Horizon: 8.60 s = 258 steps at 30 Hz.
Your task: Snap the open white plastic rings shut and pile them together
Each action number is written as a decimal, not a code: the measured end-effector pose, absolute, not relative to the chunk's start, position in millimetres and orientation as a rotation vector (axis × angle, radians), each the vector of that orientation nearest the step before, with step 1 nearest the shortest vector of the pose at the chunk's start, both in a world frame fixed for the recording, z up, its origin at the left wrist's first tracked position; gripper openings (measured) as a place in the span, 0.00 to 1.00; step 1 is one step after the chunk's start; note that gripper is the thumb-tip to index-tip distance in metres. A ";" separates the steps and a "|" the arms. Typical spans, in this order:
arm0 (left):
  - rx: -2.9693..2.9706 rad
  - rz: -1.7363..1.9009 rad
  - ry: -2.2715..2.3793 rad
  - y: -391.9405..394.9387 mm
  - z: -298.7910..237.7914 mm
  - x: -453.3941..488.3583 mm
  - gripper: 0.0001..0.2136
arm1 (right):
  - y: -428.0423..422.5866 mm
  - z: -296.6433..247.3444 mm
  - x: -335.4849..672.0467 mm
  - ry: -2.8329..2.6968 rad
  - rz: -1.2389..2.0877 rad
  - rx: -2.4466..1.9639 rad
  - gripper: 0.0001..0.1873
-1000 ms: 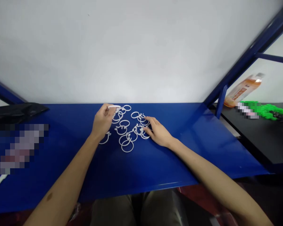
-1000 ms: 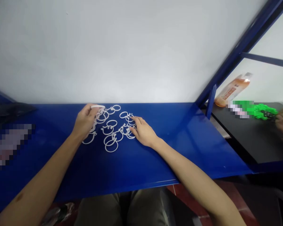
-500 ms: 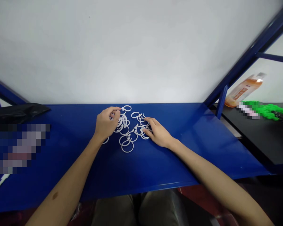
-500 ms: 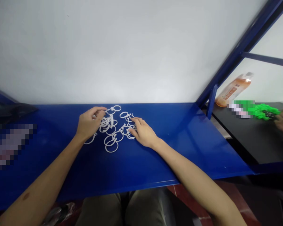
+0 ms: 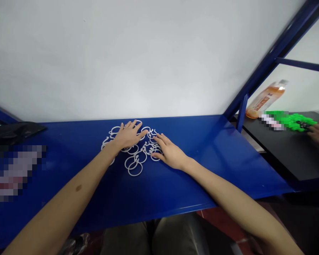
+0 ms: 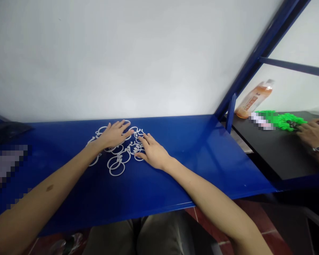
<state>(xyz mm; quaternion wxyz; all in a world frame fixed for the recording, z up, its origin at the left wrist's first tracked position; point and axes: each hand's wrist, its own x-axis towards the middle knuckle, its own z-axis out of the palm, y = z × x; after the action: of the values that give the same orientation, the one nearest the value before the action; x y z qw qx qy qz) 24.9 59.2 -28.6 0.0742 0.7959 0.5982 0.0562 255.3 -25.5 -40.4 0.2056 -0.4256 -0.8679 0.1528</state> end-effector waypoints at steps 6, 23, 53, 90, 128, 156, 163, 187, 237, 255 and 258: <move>2.450 0.190 1.631 36.2 -31.4 28.1 0.34 | -20.3 -49.9 256.9 -2.455 0.286 -1.203 0.37; 2.405 0.131 1.934 -42.3 -42.0 -45.3 0.42 | -14.5 -43.0 223.5 -2.412 0.317 -1.496 0.44; 3.047 0.368 1.473 -42.6 -6.8 20.6 0.09 | -12.9 -27.6 287.1 -2.088 0.174 -1.398 0.20; 2.276 1.307 1.184 -28.4 -15.6 67.2 0.06 | -43.0 -13.1 264.7 -2.260 0.211 -0.894 0.17; 2.789 1.011 1.025 -29.0 -19.9 65.7 0.13 | -31.2 -13.9 277.9 -2.201 0.483 -1.140 0.11; 2.792 0.900 1.671 -10.9 -40.8 51.6 0.10 | -7.2 -18.4 305.6 -1.977 0.029 -1.593 0.13; 2.769 0.820 1.559 -18.2 -37.0 55.0 0.02 | 11.2 -16.6 345.4 -1.697 0.015 -2.049 0.14; 2.513 1.358 1.122 -36.7 -13.6 75.6 0.06 | -29.2 -19.4 271.7 -1.920 0.801 -1.153 0.10; 2.483 0.820 1.315 -28.4 -13.8 67.1 0.04 | -4.5 -12.0 318.0 -2.017 -0.087 -1.462 0.14; 1.743 0.973 1.014 -27.7 -3.6 64.8 0.09 | -37.8 -7.0 272.6 -2.029 0.669 -1.064 0.10; 1.766 0.945 1.007 -28.8 -2.6 65.5 0.09 | -38.0 -6.1 272.3 -2.077 0.626 -1.026 0.10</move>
<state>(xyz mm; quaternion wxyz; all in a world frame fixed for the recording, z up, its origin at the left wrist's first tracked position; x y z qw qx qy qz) 65.5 -28.8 -2.6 0.4348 0.7094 0.4046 0.3796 272.3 -38.0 -6.1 0.3626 -0.3985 -0.8066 0.2430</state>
